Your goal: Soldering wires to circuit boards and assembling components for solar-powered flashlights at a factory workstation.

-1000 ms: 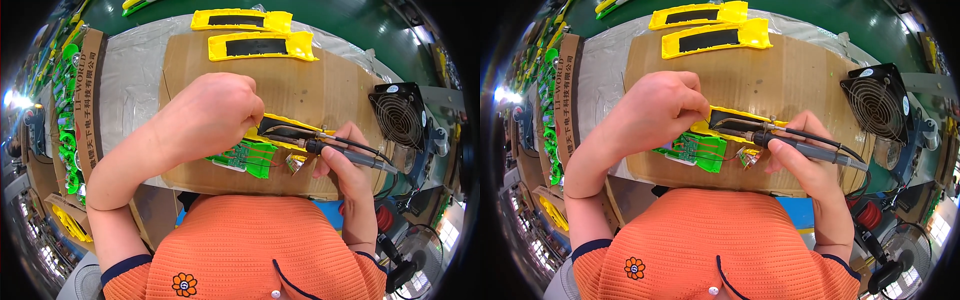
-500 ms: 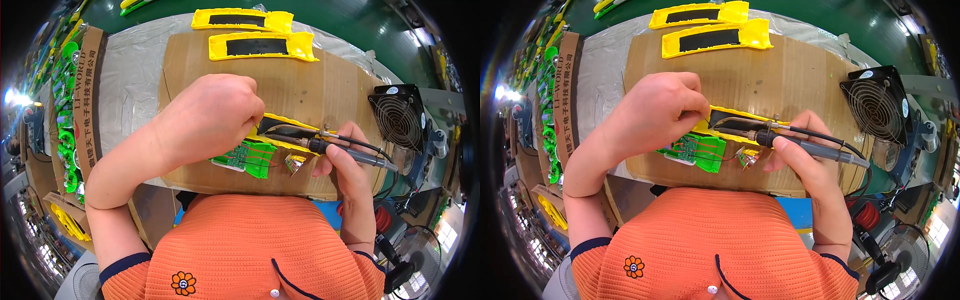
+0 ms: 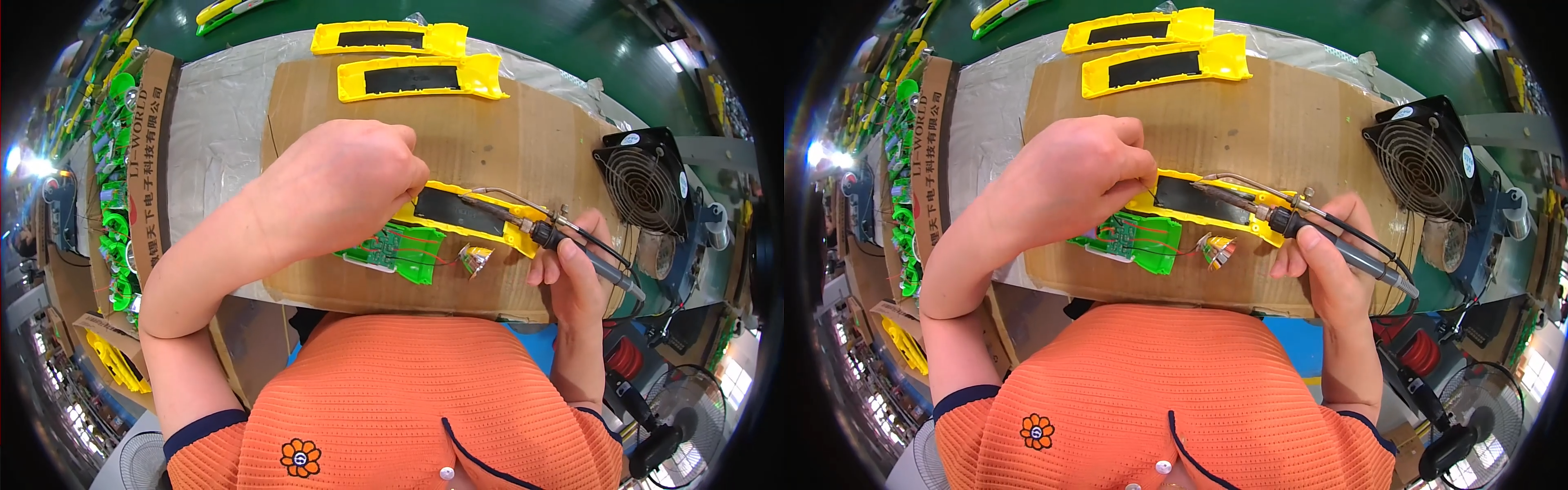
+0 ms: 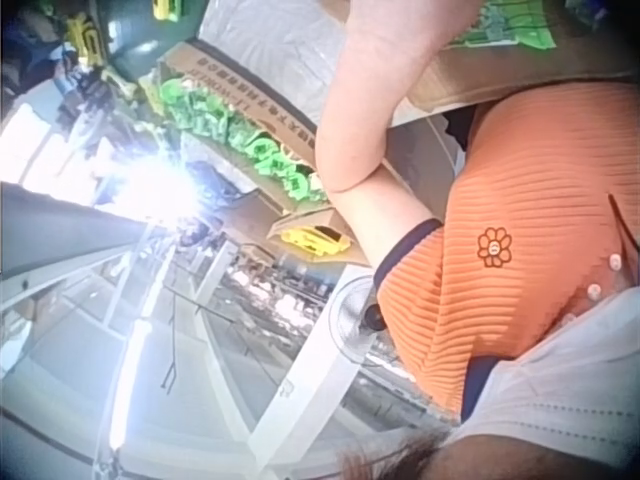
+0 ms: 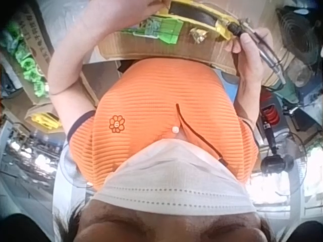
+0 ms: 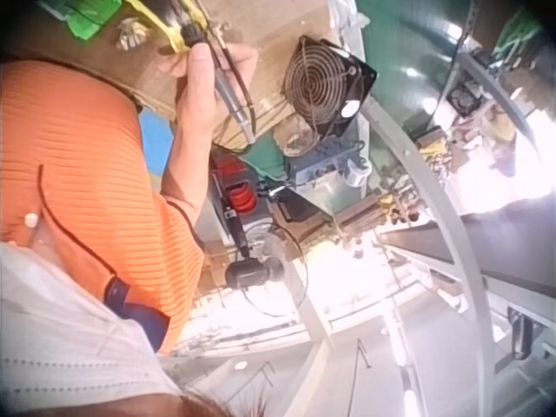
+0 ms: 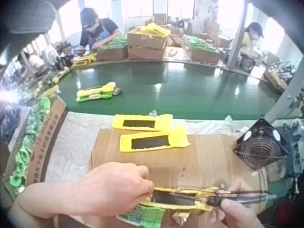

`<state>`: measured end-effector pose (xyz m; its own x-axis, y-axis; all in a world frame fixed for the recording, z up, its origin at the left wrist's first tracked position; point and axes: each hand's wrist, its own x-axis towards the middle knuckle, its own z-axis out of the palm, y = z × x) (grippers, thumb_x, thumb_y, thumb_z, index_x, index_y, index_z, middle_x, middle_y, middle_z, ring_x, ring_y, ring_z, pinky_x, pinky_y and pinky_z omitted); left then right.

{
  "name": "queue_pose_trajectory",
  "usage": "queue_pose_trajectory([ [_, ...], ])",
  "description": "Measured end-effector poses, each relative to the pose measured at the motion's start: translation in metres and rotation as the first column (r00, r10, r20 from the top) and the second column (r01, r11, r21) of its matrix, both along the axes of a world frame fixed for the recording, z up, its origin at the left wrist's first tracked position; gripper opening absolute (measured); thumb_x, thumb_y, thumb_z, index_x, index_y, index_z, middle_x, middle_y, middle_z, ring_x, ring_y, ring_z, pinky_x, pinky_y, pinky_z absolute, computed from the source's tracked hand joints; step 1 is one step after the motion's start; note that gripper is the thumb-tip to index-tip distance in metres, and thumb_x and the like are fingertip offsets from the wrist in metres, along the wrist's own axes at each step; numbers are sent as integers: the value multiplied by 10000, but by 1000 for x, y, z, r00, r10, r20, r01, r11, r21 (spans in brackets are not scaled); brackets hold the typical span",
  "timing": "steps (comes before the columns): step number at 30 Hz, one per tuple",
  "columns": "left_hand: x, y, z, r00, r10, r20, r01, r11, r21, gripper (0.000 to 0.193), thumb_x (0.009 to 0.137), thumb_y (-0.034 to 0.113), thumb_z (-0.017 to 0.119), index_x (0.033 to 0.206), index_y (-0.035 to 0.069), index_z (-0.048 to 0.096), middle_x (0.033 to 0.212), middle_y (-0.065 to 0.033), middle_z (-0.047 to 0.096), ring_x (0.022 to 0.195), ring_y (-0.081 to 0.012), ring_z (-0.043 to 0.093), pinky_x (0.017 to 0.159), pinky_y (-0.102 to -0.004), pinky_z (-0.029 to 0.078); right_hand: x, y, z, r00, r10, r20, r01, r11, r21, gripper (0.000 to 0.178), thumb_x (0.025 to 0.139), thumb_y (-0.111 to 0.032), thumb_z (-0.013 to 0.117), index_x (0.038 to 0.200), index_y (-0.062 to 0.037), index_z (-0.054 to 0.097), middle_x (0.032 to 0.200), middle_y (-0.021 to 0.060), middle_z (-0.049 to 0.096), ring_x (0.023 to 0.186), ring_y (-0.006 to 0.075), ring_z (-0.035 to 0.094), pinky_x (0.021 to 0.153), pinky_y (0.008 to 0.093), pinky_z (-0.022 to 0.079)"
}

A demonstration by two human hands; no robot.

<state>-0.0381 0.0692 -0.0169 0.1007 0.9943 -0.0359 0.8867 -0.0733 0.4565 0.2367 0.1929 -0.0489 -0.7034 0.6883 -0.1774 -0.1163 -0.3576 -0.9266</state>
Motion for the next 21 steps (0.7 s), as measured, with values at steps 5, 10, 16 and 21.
queue_pose_trajectory([
  [5, 1, 1, 11, 989, -58, -139, 52, 997, -51, 41, 803, 113, 691, 819, 77, 702, 855, -88, 575, 871, -286, 616, 733, -398, 510, 5, -3, -2, 999, -19, -31, 19, 1000, 3, 182, 929, -57, 598, 993, -28, 431, 728, 93, 552, 575, 149, 556, 562, 351, 561],
  [10, 5, -10, 19, 983, -75, -166, 92, 991, 97, 83, 770, 118, 718, 846, 89, 703, 894, -69, 569, 951, -282, 587, 839, -396, 480, 8, -4, -5, 997, -30, -66, 30, 1000, -1, 181, 933, -68, 602, 996, -33, 436, 731, 81, 544, 575, 144, 546, 560, 345, 555],
  [16, 25, -32, 12, 999, -16, -31, 21, 987, 159, 128, 750, 119, 751, 857, 90, 687, 929, -49, 587, 1014, -279, 585, 911, -425, 449, 9, -9, -6, 995, -81, -64, 77, 995, -65, 138, 952, -69, 572, 996, -37, 445, 714, 64, 527, 584, 142, 532, 560, 340, 529],
  [21, 32, -40, 11, 999, 46, 29, -51, 979, 196, 100, 756, 114, 748, 840, 97, 696, 937, -49, 621, 1036, -262, 587, 933, -416, 442, 6, -19, -5, 985, -147, -86, 133, 980, -151, 134, 972, -123, 557, 991, -46, 448, 684, 66, 509, 589, 175, 537, 602, 341, 505],
])
